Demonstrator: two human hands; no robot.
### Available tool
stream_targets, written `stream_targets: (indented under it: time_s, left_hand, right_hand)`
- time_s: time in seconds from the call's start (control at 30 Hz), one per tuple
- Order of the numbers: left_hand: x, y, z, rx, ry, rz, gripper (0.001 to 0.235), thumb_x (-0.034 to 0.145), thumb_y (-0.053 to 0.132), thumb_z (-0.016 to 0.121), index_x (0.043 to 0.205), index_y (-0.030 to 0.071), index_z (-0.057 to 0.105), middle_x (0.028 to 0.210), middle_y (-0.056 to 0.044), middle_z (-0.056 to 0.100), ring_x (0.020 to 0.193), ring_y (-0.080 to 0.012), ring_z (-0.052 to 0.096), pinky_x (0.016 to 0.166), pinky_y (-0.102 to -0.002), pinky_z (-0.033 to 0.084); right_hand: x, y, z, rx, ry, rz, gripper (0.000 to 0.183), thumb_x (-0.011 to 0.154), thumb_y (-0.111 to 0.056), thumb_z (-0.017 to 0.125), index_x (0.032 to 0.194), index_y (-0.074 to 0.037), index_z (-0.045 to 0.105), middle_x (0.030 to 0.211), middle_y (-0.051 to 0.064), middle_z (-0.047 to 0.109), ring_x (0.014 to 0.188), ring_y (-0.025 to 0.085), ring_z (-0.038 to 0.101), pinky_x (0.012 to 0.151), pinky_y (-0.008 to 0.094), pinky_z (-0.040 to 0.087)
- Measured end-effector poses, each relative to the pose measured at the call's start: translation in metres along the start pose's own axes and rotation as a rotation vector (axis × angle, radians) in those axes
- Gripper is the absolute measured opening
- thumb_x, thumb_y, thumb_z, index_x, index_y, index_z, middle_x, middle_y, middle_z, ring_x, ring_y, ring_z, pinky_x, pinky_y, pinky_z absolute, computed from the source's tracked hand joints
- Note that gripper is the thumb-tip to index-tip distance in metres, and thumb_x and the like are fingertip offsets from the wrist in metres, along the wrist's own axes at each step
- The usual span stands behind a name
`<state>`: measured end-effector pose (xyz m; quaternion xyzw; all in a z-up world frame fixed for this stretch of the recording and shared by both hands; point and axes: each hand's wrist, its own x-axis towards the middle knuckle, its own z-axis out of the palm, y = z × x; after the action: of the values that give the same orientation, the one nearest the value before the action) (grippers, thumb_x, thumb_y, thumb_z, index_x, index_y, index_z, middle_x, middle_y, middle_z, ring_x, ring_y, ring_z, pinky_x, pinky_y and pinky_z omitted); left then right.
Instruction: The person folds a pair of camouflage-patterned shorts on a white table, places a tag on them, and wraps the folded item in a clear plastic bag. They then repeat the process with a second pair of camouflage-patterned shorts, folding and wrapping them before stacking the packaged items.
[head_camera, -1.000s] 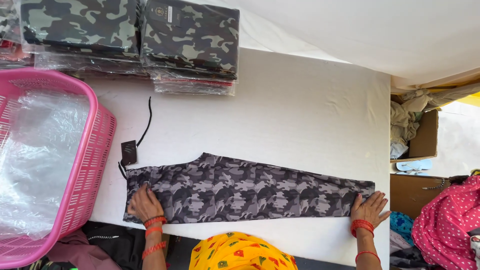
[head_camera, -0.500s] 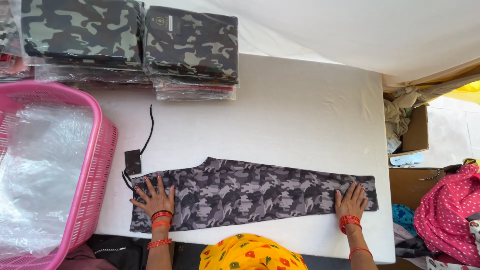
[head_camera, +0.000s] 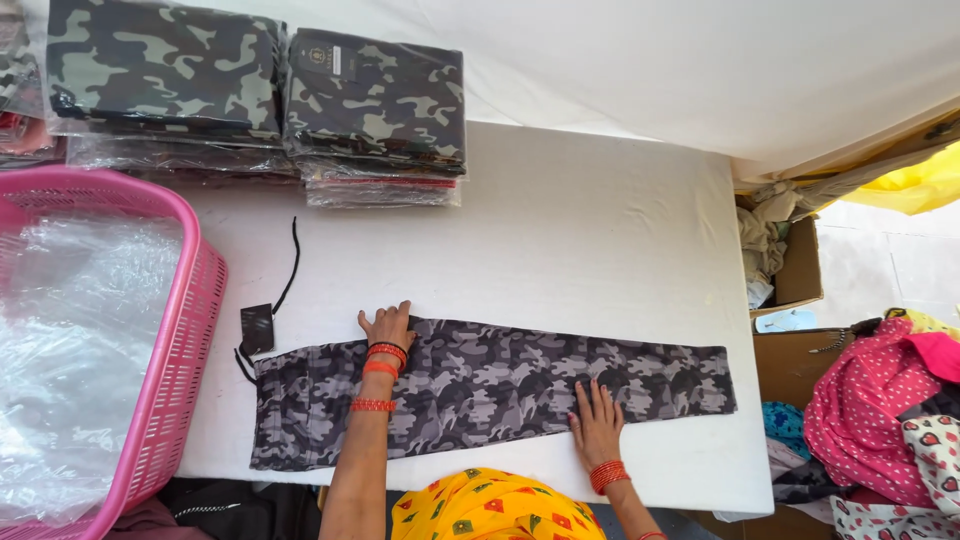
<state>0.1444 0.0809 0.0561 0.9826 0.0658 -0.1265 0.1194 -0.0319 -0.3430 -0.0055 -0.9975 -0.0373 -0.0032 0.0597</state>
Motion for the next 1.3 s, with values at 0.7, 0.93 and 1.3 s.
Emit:
stream_targets:
  time_s: [0.7,0.93,1.3]
  left_hand:
    - [-0.05,0.0,0.036,0.072,0.444,0.271,0.037,0.076,-0.006,0.071,0.108,0.012,0.066,0.094,-0.007,0.067,0.098,-0.0268,0.063,0.098,-0.048,0.041]
    - [-0.064,-0.005,0.05,0.066,0.417,0.341,0.023,0.084,-0.005,0.069,0.1,0.012,0.066,0.094,-0.007,0.063,0.097,-0.0275,0.06,0.093,-0.043,0.044]
    - [-0.092,0.026,0.023,0.098,0.17,0.21,0.013,0.091,0.02,0.064,0.098,0.01,0.067,0.104,-0.011,0.062,0.105,-0.0293,0.058,0.109,-0.06,0.035]
  right_hand:
    - [-0.015,-0.006,-0.008,0.019,0.101,-0.031,0.058,0.103,-0.042,0.037,0.158,-0.025,0.03,0.166,0.004,0.025,0.154,0.023,0.018,0.123,0.041,0.01]
    - [-0.016,-0.005,-0.007,0.042,0.112,-0.038,0.058,0.103,-0.042,0.037,0.158,-0.025,0.031,0.166,0.004,0.025,0.154,0.023,0.019,0.124,0.041,0.01]
    - [-0.015,-0.004,-0.003,0.026,0.121,-0.024,0.058,0.102,-0.042,0.037,0.158,-0.026,0.032,0.166,0.003,0.026,0.154,0.022,0.019,0.124,0.042,0.01]
